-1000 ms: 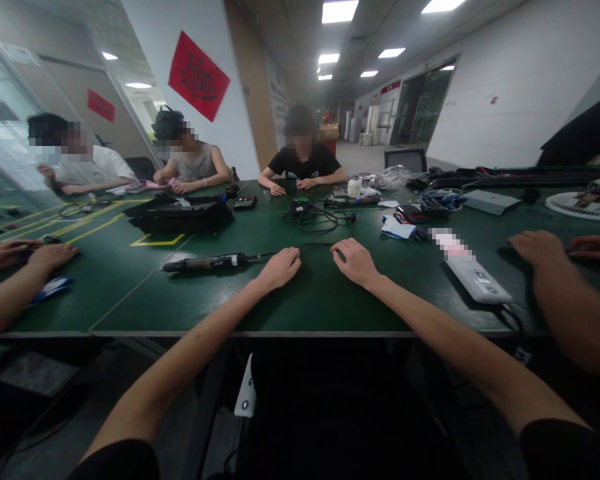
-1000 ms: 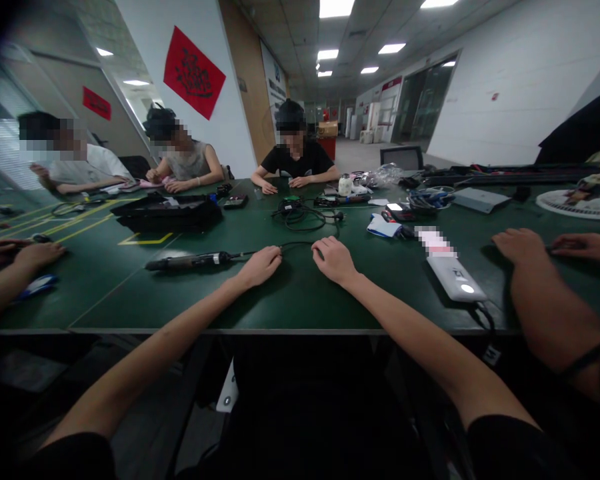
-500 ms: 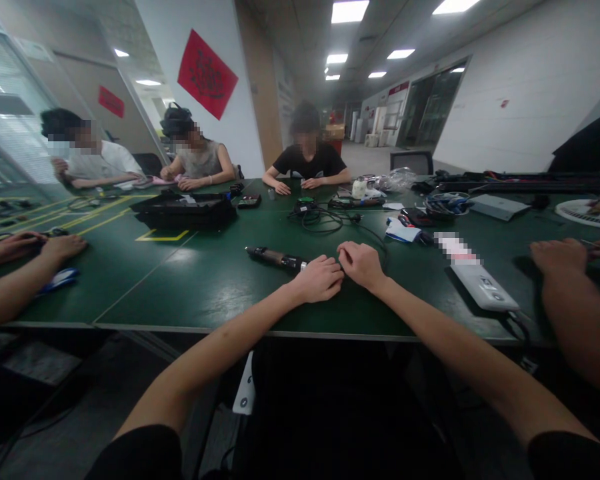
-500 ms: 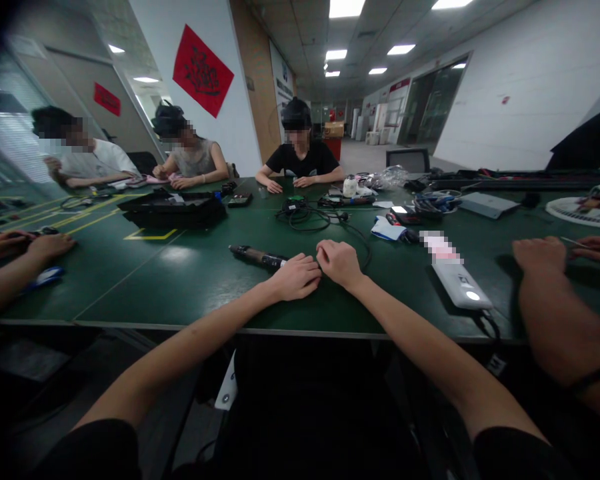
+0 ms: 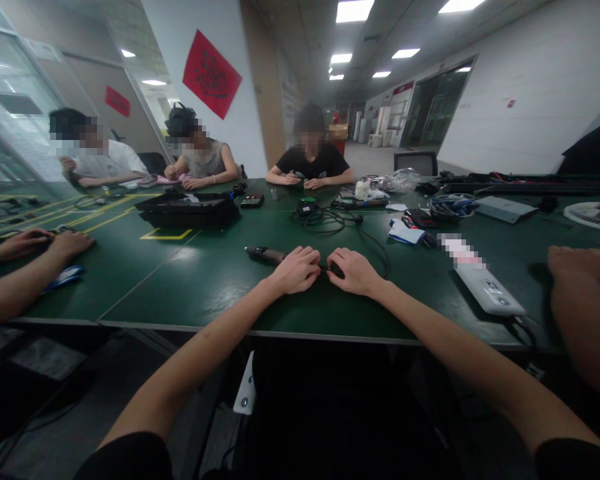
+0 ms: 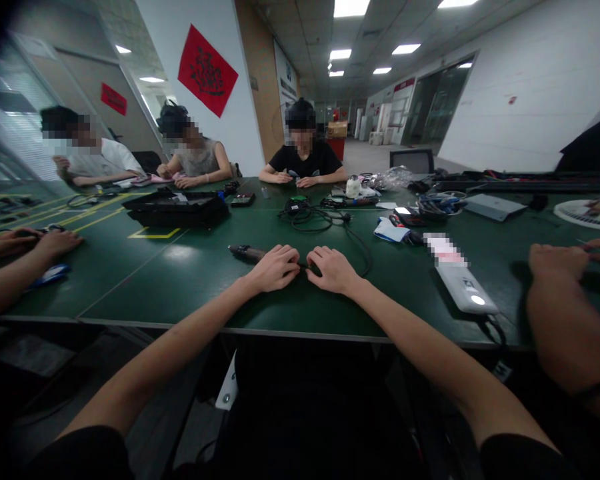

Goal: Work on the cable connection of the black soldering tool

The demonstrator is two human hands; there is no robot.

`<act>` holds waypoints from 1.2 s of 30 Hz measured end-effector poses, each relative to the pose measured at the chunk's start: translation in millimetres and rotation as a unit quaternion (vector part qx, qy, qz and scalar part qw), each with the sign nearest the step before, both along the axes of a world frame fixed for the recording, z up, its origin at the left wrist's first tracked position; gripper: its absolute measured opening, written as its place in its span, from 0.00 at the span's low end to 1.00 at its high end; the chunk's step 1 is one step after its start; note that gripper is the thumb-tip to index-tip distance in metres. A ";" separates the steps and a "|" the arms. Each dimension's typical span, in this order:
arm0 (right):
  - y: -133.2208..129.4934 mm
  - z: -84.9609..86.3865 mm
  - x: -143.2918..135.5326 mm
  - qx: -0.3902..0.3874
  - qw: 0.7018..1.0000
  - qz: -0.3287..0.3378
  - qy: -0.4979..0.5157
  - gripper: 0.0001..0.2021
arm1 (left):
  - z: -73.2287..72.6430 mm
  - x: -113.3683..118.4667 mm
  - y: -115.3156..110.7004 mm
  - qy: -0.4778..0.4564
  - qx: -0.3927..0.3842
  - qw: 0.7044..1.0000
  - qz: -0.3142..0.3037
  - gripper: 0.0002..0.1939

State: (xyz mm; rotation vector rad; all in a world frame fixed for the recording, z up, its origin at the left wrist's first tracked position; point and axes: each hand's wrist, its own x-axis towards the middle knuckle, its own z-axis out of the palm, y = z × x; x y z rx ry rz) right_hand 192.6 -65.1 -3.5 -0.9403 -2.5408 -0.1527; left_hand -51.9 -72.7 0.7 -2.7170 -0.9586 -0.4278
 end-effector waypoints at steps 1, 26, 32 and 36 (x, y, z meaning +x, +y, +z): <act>0.5 -0.4 0.0 0.000 1.000 0.004 0.000 0.09 | -0.6 -2.8 1.6 -0.014 -0.001 1.000 0.009 0.15; 26.3 -14.3 -10.6 -0.007 0.998 0.045 -0.038 0.07 | -21.7 -15.5 34.4 -0.027 0.000 0.999 0.029 0.11; 28.3 -15.8 -8.4 -0.012 0.998 0.055 -0.019 0.06 | -23.1 -18.2 44.9 -0.004 0.008 1.000 -0.019 0.13; 29.1 -16.3 -8.5 -0.019 0.998 0.053 -0.009 0.05 | -26.3 -20.0 47.1 -0.015 0.010 0.999 -0.029 0.14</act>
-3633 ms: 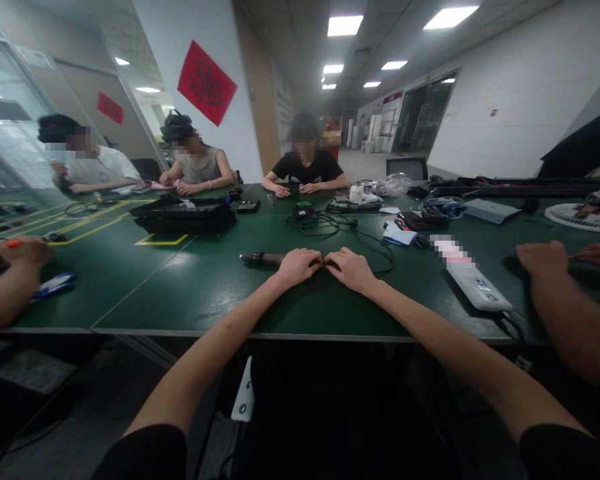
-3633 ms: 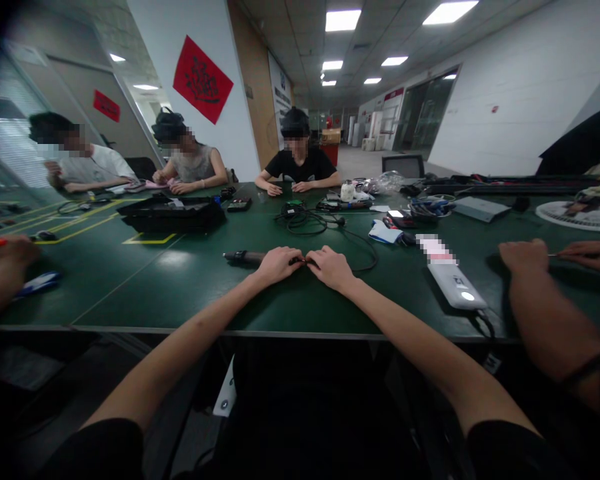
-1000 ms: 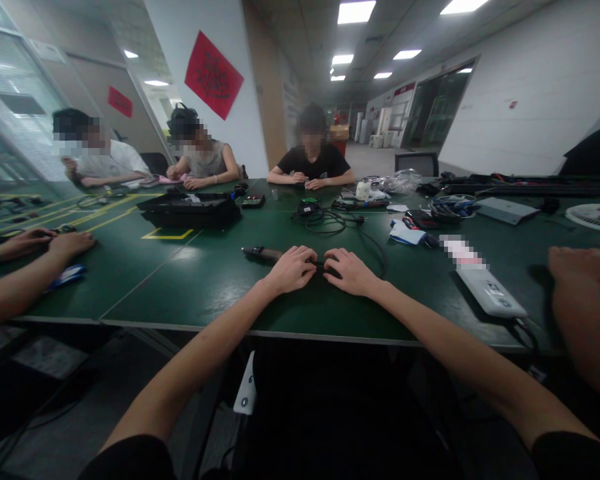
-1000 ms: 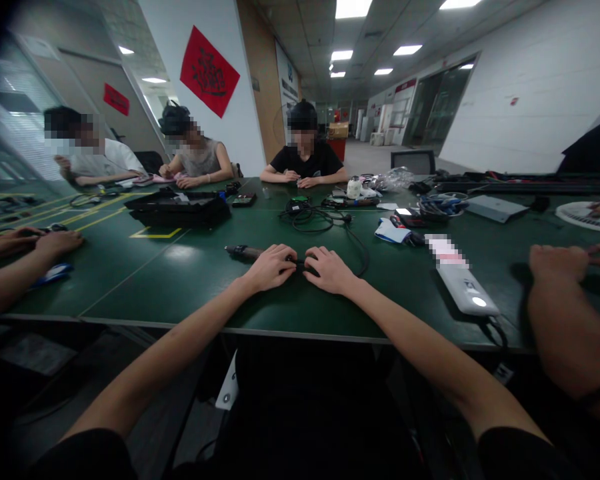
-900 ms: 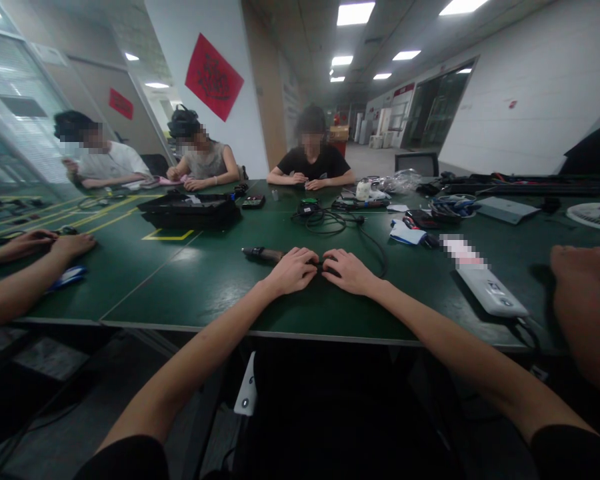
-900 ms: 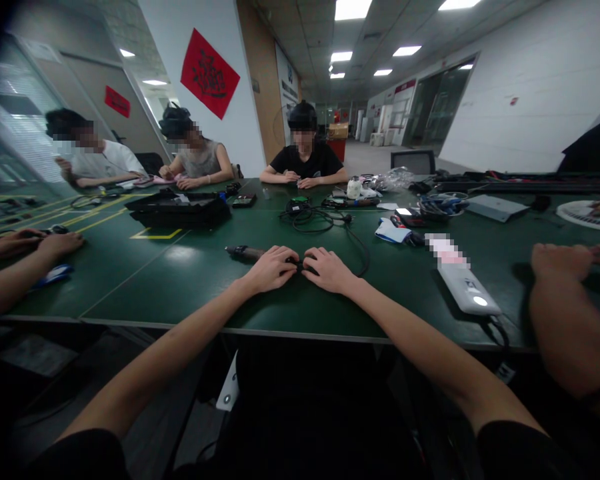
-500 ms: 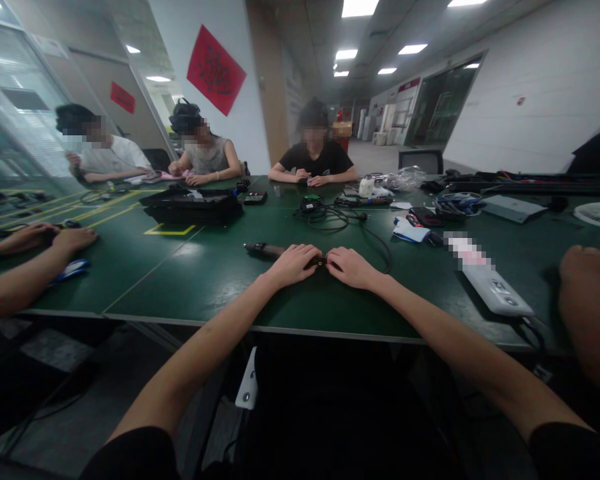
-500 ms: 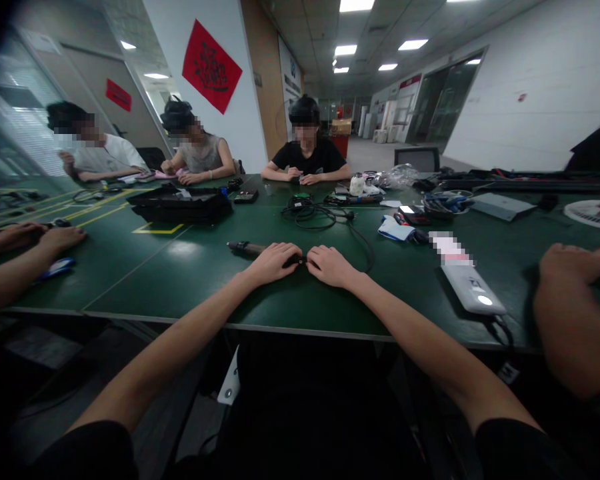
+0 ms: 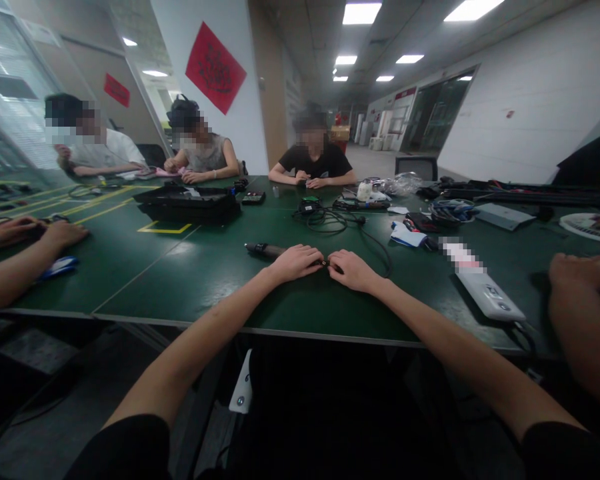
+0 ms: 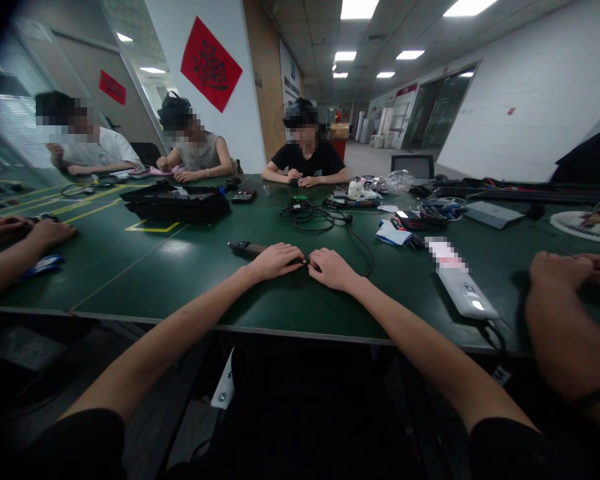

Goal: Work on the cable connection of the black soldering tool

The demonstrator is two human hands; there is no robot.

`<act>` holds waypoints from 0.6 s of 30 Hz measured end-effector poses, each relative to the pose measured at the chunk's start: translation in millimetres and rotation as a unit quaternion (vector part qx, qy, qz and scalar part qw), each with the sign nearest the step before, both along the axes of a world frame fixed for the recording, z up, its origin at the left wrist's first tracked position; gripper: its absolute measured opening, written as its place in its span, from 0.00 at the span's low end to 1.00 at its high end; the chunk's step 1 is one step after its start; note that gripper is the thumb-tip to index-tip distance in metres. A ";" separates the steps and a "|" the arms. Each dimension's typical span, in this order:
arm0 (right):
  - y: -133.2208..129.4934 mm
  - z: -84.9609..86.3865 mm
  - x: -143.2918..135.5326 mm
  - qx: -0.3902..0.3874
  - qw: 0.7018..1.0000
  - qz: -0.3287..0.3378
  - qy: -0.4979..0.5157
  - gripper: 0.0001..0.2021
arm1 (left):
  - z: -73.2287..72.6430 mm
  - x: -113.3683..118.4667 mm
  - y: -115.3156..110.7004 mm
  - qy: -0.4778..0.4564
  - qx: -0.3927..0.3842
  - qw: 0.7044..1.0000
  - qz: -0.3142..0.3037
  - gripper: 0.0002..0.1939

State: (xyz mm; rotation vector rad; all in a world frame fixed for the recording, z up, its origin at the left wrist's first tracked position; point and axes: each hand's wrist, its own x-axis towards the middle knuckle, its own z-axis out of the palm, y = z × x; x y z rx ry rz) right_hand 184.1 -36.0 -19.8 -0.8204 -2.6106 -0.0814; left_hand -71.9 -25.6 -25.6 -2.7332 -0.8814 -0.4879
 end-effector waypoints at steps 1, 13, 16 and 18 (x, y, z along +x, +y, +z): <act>-0.3 0.1 0.0 -0.001 1.000 0.000 0.000 0.05 | -0.6 -0.4 -0.1 -0.005 -0.001 1.000 -0.002 0.14; -1.6 -0.9 1.1 0.015 1.000 0.002 -0.006 0.09 | 2.7 3.3 -14.2 -0.028 -0.013 0.999 0.022 0.11; -1.5 -1.4 1.7 0.015 1.000 0.004 -0.007 0.09 | 3.4 4.5 -19.1 -0.032 -0.013 0.999 0.032 0.10; -1.3 -1.7 1.9 0.014 1.000 0.002 -0.005 0.09 | 3.9 5.4 -21.0 -0.030 -0.015 0.999 0.038 0.10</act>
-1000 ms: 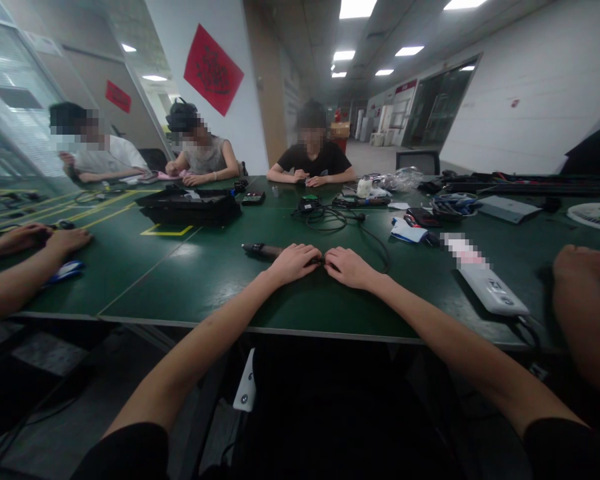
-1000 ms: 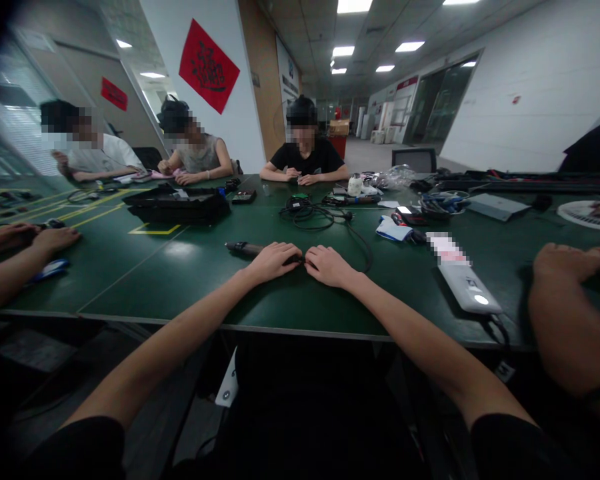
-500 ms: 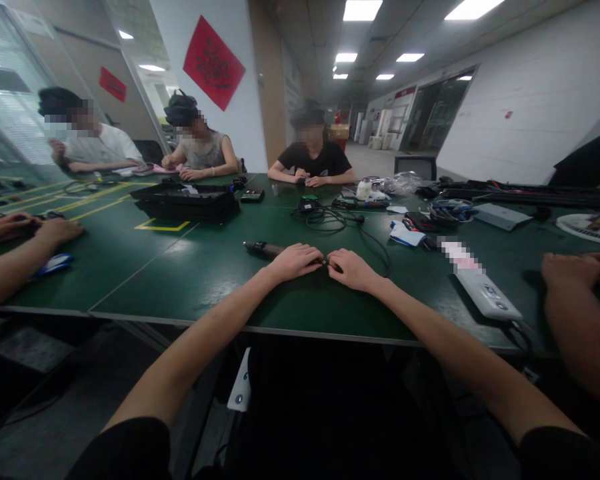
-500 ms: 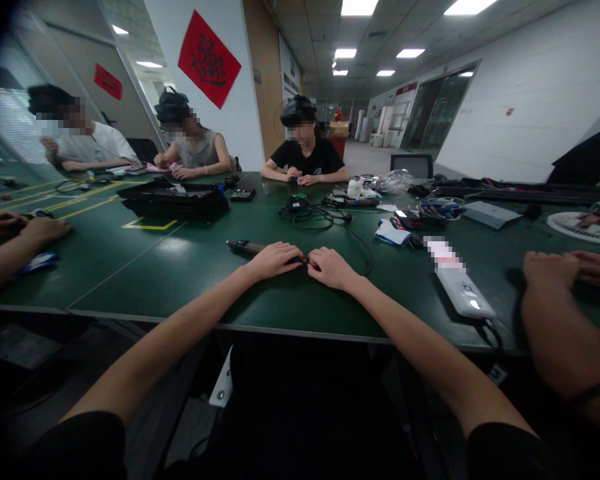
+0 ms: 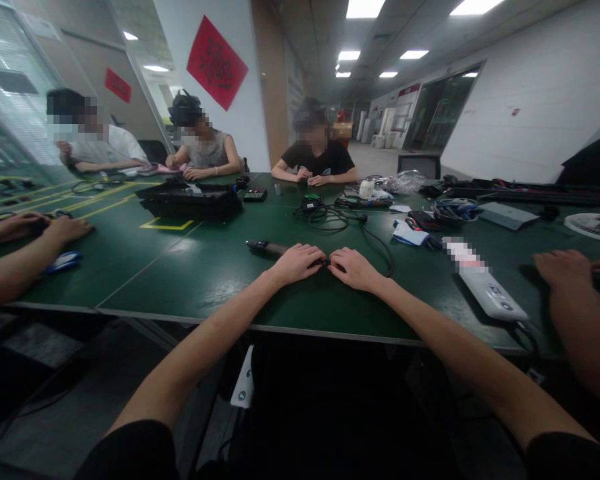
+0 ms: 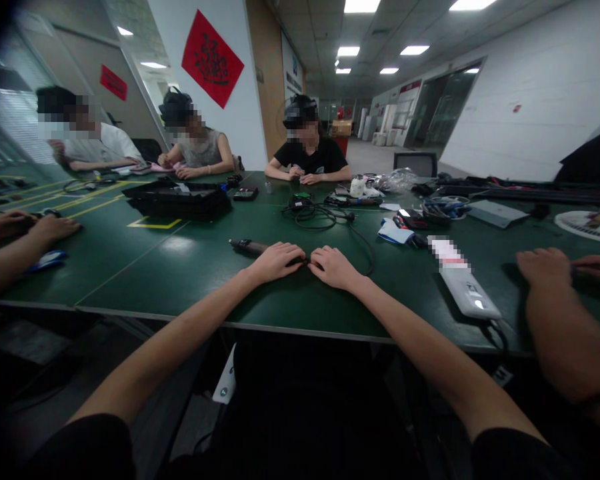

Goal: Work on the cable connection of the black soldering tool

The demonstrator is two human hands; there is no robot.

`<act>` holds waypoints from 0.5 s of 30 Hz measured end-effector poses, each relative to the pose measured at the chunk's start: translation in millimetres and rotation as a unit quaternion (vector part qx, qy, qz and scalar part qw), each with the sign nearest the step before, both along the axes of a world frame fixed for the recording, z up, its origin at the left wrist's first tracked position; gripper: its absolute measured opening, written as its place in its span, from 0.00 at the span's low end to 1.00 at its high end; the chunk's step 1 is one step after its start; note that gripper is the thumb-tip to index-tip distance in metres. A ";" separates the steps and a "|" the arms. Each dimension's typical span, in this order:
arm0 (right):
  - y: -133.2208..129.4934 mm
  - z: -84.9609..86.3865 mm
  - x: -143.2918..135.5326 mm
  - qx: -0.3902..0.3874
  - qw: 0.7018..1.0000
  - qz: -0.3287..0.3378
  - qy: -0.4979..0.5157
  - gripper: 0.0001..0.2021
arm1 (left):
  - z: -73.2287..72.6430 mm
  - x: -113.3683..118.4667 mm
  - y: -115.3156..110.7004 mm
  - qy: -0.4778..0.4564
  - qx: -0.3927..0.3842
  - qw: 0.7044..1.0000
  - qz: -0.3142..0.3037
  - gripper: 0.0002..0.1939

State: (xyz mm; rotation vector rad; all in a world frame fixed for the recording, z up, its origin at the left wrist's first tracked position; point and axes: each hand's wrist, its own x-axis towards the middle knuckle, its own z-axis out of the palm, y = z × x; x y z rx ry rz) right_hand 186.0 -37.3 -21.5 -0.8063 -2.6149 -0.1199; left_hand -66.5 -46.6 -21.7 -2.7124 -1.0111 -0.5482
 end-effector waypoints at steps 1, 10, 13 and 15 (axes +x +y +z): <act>0.0 0.0 0.0 -0.001 1.000 -0.001 0.001 0.09 | 0.3 0.6 -0.6 0.001 0.000 1.000 0.004 0.10; -5.1 4.2 -0.6 -0.015 1.000 -0.019 0.003 0.09 | 2.4 3.4 -5.1 -0.007 0.001 1.000 0.016 0.10; -6.1 4.8 -0.1 -0.018 1.000 -0.016 0.005 0.10 | 1.4 3.0 -5.4 -0.009 0.003 1.000 0.014 0.10; -5.8 4.5 0.1 -0.018 1.000 -0.014 0.005 0.11 | 0.5 2.8 -4.8 -0.010 0.001 1.000 0.016 0.10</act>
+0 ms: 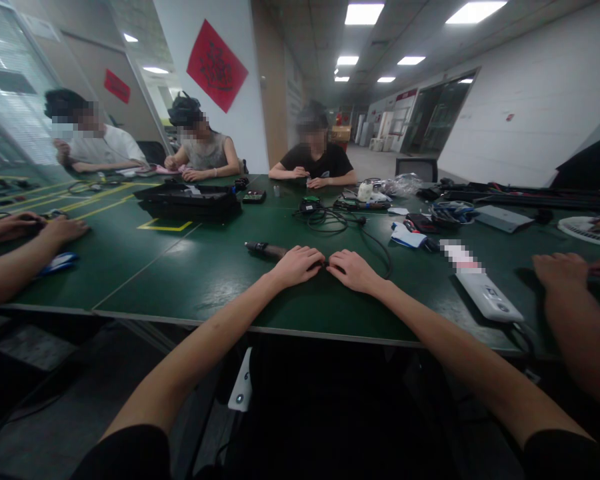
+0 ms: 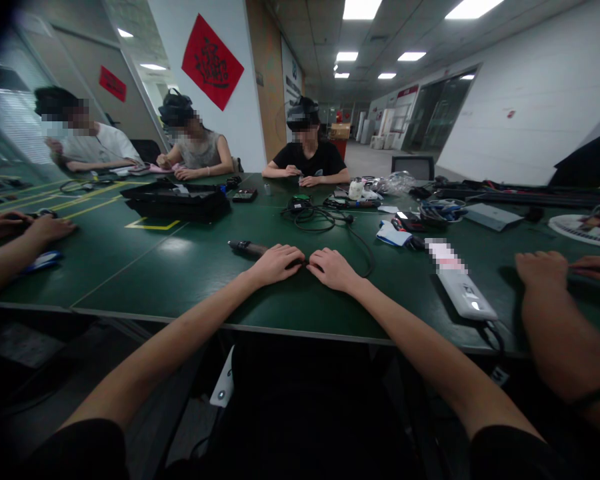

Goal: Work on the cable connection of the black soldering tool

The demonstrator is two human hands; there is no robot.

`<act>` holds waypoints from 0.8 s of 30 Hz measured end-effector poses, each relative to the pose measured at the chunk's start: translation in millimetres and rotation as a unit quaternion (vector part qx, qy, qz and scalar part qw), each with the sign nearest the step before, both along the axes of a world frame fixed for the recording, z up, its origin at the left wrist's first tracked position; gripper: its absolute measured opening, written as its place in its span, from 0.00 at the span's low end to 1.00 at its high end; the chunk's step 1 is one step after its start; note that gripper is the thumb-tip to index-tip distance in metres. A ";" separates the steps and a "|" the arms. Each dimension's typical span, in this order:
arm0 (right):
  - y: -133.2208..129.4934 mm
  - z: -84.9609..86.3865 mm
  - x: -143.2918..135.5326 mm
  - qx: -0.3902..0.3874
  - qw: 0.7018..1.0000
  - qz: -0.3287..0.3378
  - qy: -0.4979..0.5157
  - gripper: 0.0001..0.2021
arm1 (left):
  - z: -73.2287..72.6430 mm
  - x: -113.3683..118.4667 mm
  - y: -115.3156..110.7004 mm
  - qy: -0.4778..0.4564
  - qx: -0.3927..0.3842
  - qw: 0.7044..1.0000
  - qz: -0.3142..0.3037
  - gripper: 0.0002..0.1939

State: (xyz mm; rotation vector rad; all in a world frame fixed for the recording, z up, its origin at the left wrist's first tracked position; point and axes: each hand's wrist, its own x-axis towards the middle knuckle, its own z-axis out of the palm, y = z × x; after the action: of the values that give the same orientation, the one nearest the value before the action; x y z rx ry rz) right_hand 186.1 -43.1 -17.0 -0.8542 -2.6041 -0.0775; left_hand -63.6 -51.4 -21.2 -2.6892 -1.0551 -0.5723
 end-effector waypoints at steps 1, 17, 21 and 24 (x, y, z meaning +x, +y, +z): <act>0.4 -0.3 -0.1 0.001 1.000 0.000 0.000 0.11 | -0.4 -0.1 0.5 -0.002 -0.001 1.000 0.001 0.10; 5.4 -5.6 -2.5 0.005 1.000 -0.021 0.012 0.08 | -1.0 -1.7 2.0 -0.004 0.001 1.000 -0.008 0.10; 7.7 -6.3 -2.6 -0.012 0.999 -0.026 0.026 0.08 | -2.1 -0.5 3.6 -0.002 0.010 1.000 0.004 0.10; 8.5 -5.8 -2.3 -0.024 0.999 -0.025 0.038 0.09 | -2.9 0.4 5.5 0.000 0.014 1.000 0.011 0.10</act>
State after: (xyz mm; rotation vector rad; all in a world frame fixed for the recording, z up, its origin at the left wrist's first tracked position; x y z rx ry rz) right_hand 183.7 -34.6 -22.8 -0.9217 -2.5238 0.0048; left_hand -63.3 -45.9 -24.1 -2.6511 -1.0668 -0.5788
